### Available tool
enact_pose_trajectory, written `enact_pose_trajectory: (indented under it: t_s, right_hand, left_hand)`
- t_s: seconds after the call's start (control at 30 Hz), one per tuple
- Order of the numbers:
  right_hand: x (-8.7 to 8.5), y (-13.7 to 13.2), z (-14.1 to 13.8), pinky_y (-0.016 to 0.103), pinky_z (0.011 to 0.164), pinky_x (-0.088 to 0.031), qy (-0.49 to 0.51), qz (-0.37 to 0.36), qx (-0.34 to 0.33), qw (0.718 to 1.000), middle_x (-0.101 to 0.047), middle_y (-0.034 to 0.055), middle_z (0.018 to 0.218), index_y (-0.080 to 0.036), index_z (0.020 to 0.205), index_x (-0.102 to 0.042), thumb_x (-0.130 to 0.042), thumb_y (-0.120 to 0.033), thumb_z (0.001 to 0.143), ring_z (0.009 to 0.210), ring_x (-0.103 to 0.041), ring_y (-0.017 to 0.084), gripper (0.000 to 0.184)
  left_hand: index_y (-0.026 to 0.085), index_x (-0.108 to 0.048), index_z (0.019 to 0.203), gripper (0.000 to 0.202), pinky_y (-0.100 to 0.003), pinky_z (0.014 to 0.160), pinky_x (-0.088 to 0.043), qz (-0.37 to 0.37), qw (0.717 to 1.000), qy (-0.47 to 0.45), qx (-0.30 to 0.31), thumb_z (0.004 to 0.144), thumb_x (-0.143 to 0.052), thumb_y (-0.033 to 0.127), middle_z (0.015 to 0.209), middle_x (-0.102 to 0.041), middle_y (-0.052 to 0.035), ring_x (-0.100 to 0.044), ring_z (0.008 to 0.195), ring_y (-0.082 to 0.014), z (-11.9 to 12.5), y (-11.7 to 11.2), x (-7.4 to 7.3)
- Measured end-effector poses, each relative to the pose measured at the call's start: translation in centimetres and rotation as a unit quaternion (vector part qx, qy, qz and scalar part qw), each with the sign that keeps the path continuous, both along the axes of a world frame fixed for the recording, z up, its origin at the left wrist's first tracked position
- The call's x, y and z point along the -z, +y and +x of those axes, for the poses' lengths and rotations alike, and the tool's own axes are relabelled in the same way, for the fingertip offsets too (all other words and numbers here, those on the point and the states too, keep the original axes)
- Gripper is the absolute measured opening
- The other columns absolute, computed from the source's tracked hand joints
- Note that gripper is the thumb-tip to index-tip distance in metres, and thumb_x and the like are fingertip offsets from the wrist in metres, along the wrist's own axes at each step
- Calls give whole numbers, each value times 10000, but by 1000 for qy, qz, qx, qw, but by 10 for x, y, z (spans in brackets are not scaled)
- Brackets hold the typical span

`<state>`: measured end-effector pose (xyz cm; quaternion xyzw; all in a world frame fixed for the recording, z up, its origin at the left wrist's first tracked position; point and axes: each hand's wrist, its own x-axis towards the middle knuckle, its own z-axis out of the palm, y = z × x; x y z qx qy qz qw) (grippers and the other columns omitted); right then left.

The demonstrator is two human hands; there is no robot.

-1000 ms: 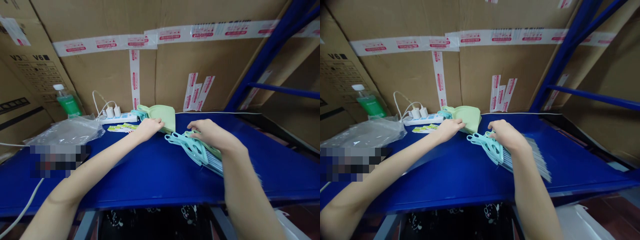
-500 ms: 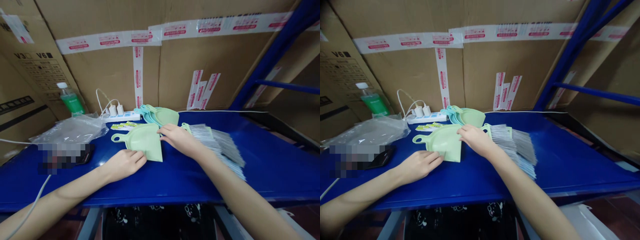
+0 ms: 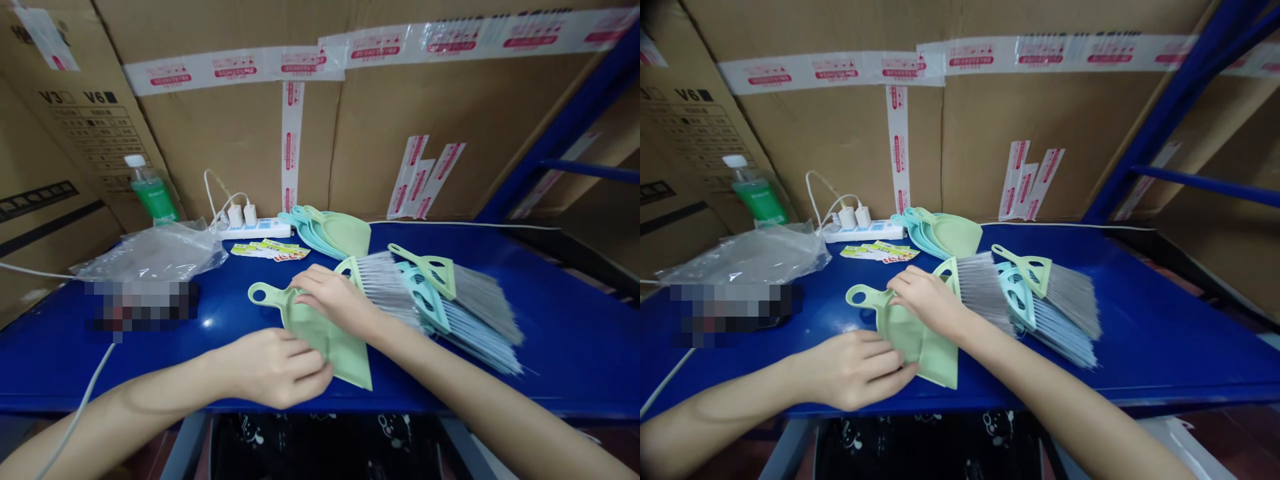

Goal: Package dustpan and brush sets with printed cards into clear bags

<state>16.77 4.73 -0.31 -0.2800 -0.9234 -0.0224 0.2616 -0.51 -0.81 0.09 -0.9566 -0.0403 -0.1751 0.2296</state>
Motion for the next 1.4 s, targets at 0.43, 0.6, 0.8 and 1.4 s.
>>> enact_pose_trajectory:
  t_s: [0.43,0.6,0.8,1.4]
  right_hand:
    - [-10,-5,-37,313,686,-467,-32,-28,0,999,-668,81,868,-146,997,-614,-625,-254,846,848,-593,208,186]
    - [-3,-3,-44,327,691,-474,11,-59,-8,998,-664,79,873,-154,1000,-615,-613,-269,855,849,-591,210,185]
    - [-8,0,-23,380,881,-463,34,-94,-54,994,-641,86,1057,-177,1105,-585,-592,-246,869,1027,-552,213,247]
    - [-16,3,-4,311,721,-439,-16,-197,-2,980,-637,39,862,-170,922,-661,-665,-261,812,807,-575,174,142]
  left_hand:
    - [182,-532,745,264,-270,607,-445,-279,847,-23,-452,893,-314,162,733,-629,-31,-615,674,-178,-40,51,-24]
    - [176,-543,755,244,-286,640,-444,-364,822,-13,-438,849,-325,116,731,-661,-41,-634,695,-187,-40,51,-19]
    - [182,-530,723,280,-247,574,-393,-370,834,-42,-408,891,-306,196,644,-601,-1,-561,579,-137,-42,54,-17]
    - [208,-391,657,340,-226,514,-341,-560,745,-96,-348,906,-277,410,456,-381,88,-413,418,-99,-33,49,-15]
